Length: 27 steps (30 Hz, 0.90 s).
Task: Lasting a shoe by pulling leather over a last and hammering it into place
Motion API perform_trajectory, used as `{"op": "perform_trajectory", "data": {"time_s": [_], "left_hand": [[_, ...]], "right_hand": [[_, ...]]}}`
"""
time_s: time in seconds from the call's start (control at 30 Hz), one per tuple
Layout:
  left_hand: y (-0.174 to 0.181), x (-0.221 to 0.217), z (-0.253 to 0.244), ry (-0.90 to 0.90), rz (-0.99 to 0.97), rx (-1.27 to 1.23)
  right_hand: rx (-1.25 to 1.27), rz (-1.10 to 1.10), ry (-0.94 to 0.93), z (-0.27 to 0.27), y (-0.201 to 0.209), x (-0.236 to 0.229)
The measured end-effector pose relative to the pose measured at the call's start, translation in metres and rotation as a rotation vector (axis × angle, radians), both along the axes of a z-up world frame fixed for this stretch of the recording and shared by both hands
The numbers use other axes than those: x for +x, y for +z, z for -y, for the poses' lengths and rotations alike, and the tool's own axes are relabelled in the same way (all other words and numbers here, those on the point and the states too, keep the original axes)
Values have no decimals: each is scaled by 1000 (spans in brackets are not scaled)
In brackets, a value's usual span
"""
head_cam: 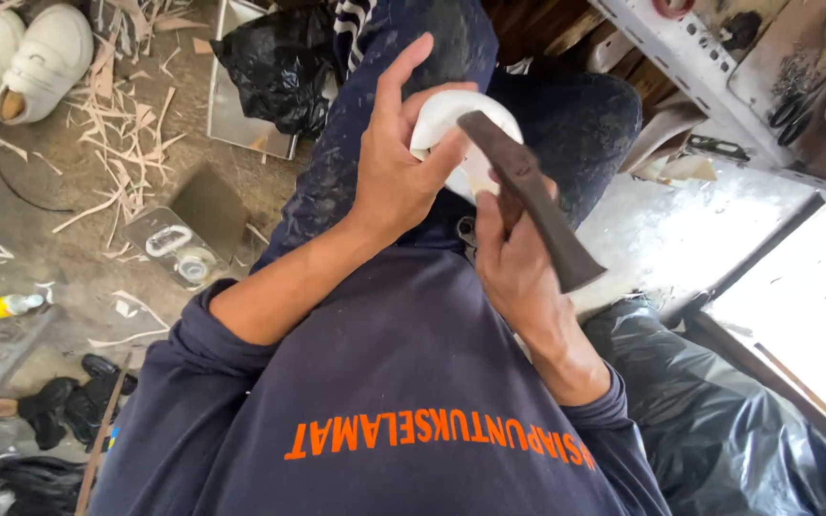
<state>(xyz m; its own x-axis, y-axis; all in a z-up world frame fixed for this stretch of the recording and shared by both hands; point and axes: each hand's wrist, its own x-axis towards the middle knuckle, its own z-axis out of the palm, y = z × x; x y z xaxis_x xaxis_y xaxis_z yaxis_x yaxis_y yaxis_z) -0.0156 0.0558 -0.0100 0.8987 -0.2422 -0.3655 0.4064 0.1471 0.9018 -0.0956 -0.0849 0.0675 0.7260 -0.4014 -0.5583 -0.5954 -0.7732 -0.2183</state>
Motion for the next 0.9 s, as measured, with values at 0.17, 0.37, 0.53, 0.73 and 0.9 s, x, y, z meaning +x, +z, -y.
{"op": "perform_trajectory", "data": {"time_s": [0.17,0.37,0.53,0.73,0.9], "left_hand": [[-4,0,-2,-14,17,-1],[-1,-1,-2,-25,40,21],[-8,-4,-1,-19,95,35],[-4,-3,-2,-106,200,100],[-1,0,0,-121,144,-26]], "right_hand": [[300,858,-124,-19,4,0],[229,343,-48,5,-14,-8],[340,668,-105,-13,-34,-17],[472,671,-62,-6,-1,9],[374,643,-51,5,-2,10]]}}
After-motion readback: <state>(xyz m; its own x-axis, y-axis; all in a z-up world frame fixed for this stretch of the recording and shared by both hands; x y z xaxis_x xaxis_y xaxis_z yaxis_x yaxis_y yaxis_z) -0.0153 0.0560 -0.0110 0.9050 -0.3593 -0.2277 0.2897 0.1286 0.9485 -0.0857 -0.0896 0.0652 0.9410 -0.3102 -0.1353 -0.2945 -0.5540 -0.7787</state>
